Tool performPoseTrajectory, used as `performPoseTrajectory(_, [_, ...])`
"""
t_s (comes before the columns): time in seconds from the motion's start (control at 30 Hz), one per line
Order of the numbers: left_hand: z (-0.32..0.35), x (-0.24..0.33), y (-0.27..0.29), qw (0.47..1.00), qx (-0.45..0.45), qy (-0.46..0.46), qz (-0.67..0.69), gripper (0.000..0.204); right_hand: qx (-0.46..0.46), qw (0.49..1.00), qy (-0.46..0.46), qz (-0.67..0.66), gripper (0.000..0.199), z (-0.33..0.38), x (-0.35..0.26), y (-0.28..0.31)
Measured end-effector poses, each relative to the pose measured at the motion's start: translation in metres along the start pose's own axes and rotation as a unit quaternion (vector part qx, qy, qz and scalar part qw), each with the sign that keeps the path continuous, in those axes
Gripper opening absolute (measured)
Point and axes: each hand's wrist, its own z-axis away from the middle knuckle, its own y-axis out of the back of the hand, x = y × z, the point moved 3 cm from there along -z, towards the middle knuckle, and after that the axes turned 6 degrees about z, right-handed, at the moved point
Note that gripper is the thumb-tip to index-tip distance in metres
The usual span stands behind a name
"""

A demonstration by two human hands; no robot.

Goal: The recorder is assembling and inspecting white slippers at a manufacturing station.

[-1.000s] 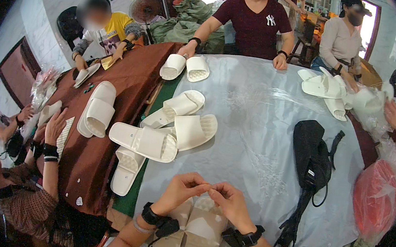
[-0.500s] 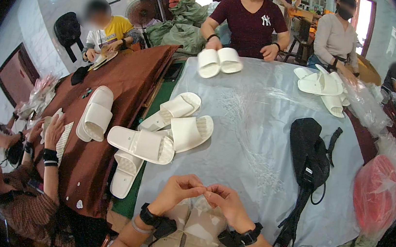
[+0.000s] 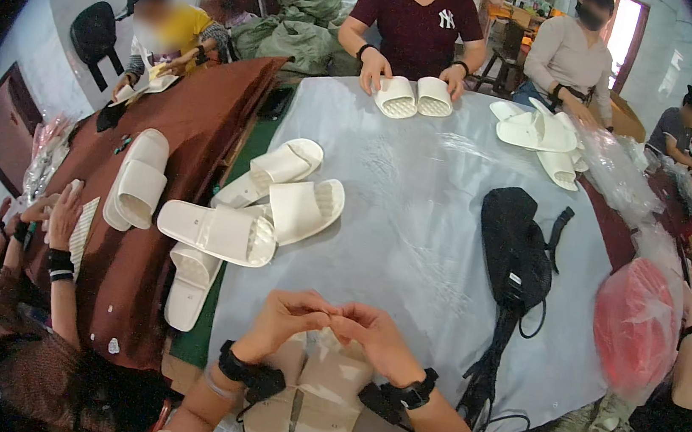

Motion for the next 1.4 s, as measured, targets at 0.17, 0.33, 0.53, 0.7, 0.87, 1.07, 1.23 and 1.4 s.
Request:
performPoseTrajectory(0.17, [-0.001, 0.002, 0.001, 1.000, -0.001, 0.005, -0.017, 0.019, 0.023, 0.999, 0.012, -0.047, 0.017, -0.002, 0.003, 0.000])
performPoseTrajectory(0.33, [-0.002, -0.002, 0.007, 1.000, 0.022, 0.018, -0.008, 0.020, 0.004, 0.999, 0.016, -0.043, 0.015, -0.001, 0.007, 0.003])
performPoseTrajectory(0.53, [0.000, -0.003, 0.007, 0.996, 0.089, -0.011, -0.004, 0.007, 0.023, 1.000, 0.002, -0.017, 0.016, 0.001, 0.003, -0.001])
performPoseTrajectory(0.7, [-0.003, -0.006, 0.005, 0.996, 0.058, 0.012, -0.063, 0.007, 0.027, 1.000, 0.007, 0.012, 0.019, -0.001, 0.003, 0.004])
performPoseTrajectory(0.87, [-0.002, -0.003, 0.005, 0.995, 0.065, -0.021, -0.067, 0.007, 0.011, 0.999, 0.022, -0.029, 0.021, -0.009, 0.008, 0.001])
performPoseTrajectory(1.07, [-0.004, 0.000, 0.002, 0.991, 0.125, -0.036, -0.024, 0.011, 0.000, 0.999, 0.037, -0.039, 0.018, -0.008, 0.010, 0.003])
performPoseTrajectory(1.23, [-0.004, -0.005, -0.001, 0.994, 0.104, 0.012, -0.042, 0.012, -0.011, 0.998, 0.044, -0.050, 0.016, -0.010, 0.018, 0.005])
performPoseTrajectory(1.4, [-0.003, -0.006, 0.004, 0.998, 0.063, -0.002, -0.023, 0.011, -0.001, 0.998, 0.039, -0.050, 0.018, -0.010, 0.016, 0.002])
